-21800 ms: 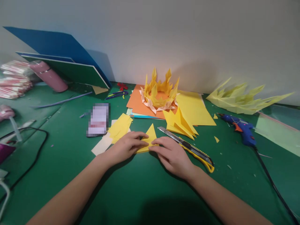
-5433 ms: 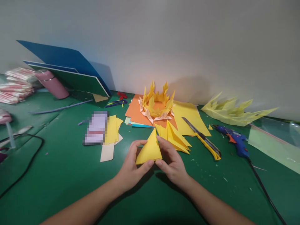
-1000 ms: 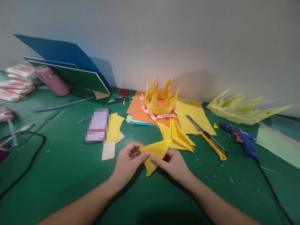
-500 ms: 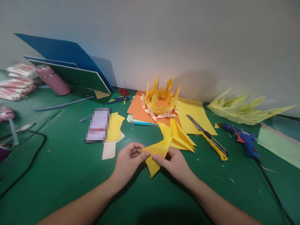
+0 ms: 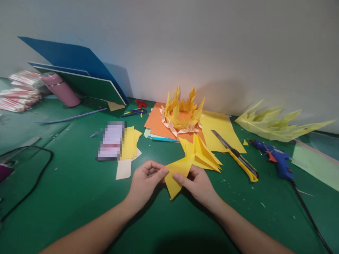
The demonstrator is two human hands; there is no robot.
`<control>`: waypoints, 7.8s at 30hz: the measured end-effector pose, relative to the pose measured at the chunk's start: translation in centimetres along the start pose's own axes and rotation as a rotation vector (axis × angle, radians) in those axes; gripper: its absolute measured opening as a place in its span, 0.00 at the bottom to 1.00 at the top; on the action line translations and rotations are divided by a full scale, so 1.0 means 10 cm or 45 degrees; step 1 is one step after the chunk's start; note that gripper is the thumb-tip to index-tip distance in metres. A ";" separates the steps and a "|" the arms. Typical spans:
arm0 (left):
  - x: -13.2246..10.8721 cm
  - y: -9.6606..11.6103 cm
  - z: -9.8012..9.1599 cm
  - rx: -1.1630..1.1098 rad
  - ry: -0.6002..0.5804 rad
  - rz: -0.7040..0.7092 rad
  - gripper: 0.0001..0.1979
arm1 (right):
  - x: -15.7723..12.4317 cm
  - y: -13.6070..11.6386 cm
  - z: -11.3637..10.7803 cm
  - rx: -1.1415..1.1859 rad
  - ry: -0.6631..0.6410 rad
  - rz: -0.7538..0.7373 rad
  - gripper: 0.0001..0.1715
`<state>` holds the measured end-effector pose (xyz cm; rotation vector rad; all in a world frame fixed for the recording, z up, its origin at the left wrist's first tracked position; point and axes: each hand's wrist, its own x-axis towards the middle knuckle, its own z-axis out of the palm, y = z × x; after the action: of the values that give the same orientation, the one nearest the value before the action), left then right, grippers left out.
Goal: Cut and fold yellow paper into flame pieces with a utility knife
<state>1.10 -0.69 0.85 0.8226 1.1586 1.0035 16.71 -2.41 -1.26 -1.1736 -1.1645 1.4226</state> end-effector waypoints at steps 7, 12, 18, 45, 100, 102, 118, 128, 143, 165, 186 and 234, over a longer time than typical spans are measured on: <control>-0.01 0.02 0.01 -0.028 0.008 -0.030 0.18 | 0.00 0.00 0.00 -0.031 0.007 0.000 0.22; -0.01 0.03 0.02 -0.169 -0.038 -0.120 0.22 | 0.00 -0.01 0.00 -0.059 0.016 0.011 0.22; 0.03 0.05 -0.01 -0.303 -0.048 -0.098 0.24 | 0.01 -0.01 0.00 -0.296 -0.062 -0.033 0.24; 0.04 -0.02 0.04 -0.343 0.012 0.067 0.24 | -0.01 -0.04 0.06 -0.649 -0.285 -0.316 0.25; 0.06 0.01 -0.07 0.083 -0.111 0.128 0.22 | -0.05 -0.04 0.05 -0.347 -0.123 -0.105 0.30; 0.05 0.01 -0.07 -0.006 -0.138 0.108 0.24 | -0.05 -0.04 0.05 -0.344 -0.118 -0.100 0.30; 0.03 0.02 -0.04 -0.007 -0.450 -0.022 0.25 | -0.03 -0.04 0.05 0.047 0.075 0.005 0.25; 0.05 0.04 -0.11 0.129 -0.529 -0.114 0.27 | 0.01 -0.06 0.00 0.391 0.335 0.024 0.26; 0.03 0.06 -0.15 0.351 -0.461 -0.121 0.19 | 0.05 -0.04 -0.04 0.523 0.358 -0.027 0.27; 0.06 0.09 -0.12 0.183 -0.601 0.140 0.27 | -0.02 -0.01 -0.06 0.084 0.316 -0.252 0.16; 0.11 0.01 -0.22 0.499 -0.378 0.349 0.27 | 0.02 0.04 -0.06 -0.096 0.289 -0.357 0.15; 0.10 0.04 -0.16 0.476 -0.077 0.704 0.03 | -0.01 0.05 -0.06 -0.416 0.466 -0.698 0.07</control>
<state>-0.44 0.45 0.48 1.5181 1.1046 1.2108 17.32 -2.46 -1.77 -1.1514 -1.3460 0.5921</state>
